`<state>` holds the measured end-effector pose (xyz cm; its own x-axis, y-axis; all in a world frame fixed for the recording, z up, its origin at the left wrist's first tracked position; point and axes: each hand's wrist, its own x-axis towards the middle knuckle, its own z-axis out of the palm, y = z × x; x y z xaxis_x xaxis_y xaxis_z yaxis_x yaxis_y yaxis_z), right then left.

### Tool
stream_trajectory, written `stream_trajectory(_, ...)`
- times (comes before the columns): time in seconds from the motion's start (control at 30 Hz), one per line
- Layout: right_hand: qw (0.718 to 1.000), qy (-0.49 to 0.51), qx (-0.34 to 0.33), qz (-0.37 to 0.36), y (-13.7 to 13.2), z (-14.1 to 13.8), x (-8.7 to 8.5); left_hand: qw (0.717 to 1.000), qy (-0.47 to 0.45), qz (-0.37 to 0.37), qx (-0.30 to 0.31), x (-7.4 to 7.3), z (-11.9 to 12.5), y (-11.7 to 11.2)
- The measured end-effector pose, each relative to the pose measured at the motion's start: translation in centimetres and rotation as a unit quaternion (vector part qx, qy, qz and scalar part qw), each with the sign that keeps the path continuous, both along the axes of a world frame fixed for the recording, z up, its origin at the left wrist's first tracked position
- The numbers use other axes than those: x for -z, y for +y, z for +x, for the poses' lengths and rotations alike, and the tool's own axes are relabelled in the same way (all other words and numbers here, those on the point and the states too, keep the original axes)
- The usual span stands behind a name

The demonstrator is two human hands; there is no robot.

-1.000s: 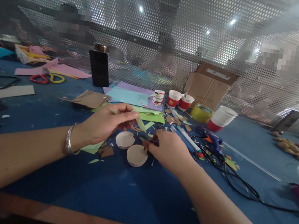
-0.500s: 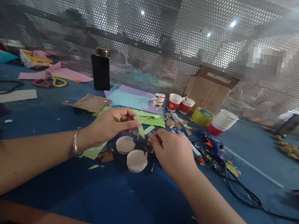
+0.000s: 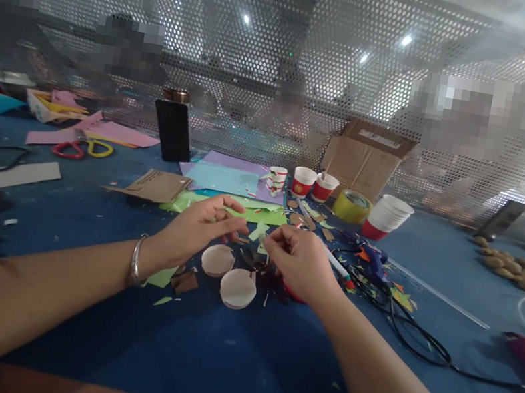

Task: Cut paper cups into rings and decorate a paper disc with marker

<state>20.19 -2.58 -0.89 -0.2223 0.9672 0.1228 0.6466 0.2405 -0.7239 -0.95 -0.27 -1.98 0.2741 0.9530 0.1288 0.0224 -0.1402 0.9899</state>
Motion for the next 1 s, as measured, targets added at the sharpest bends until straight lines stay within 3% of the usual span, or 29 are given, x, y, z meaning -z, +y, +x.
stream_trajectory(0.13, 0.992, -0.113, 0.018, 0.045, 1.0, 0.7, 0.5, 0.994, -0.084, -0.066, -0.005, -0.6, -0.2, 0.0)
stream_trajectory(0.23, 0.990, -0.121, 0.039, 0.058, 1.2, 1.0, 0.7, 0.978, -0.150, -0.142, 0.012, -1.2, -0.1, -0.3)
stream_trajectory(0.33, 0.990, -0.089, 0.050, 0.096, 0.6, 0.5, 0.4, 0.969, -0.173, -0.172, 0.029, -1.4, 0.2, -0.6)
stream_trajectory(0.43, 0.991, -0.018, 0.030, 0.133, -0.5, -0.6, -0.1, 0.978, -0.162, -0.129, 0.027, -1.0, 0.5, -0.9)
stream_trajectory(0.63, 0.993, 0.070, -0.047, 0.081, -1.9, -2.9, 0.2, 0.997, -0.068, 0.013, 0.018, -0.6, 0.8, -2.0)
stream_trajectory(0.83, 0.979, 0.050, -0.071, 0.183, -1.9, -2.7, 0.7, 0.992, 0.054, 0.094, 0.065, -1.4, 0.6, -3.2)
stream_trajectory(0.9, 0.971, 0.031, -0.072, 0.224, -1.9, -2.4, 0.7, 0.993, 0.039, 0.102, 0.039, -1.4, 0.7, -3.0)
stream_trajectory(1.0, 0.956, 0.015, -0.080, 0.282, -1.9, -1.9, 0.6, 0.992, 0.015, 0.115, -0.057, -1.2, 0.6, -2.0)
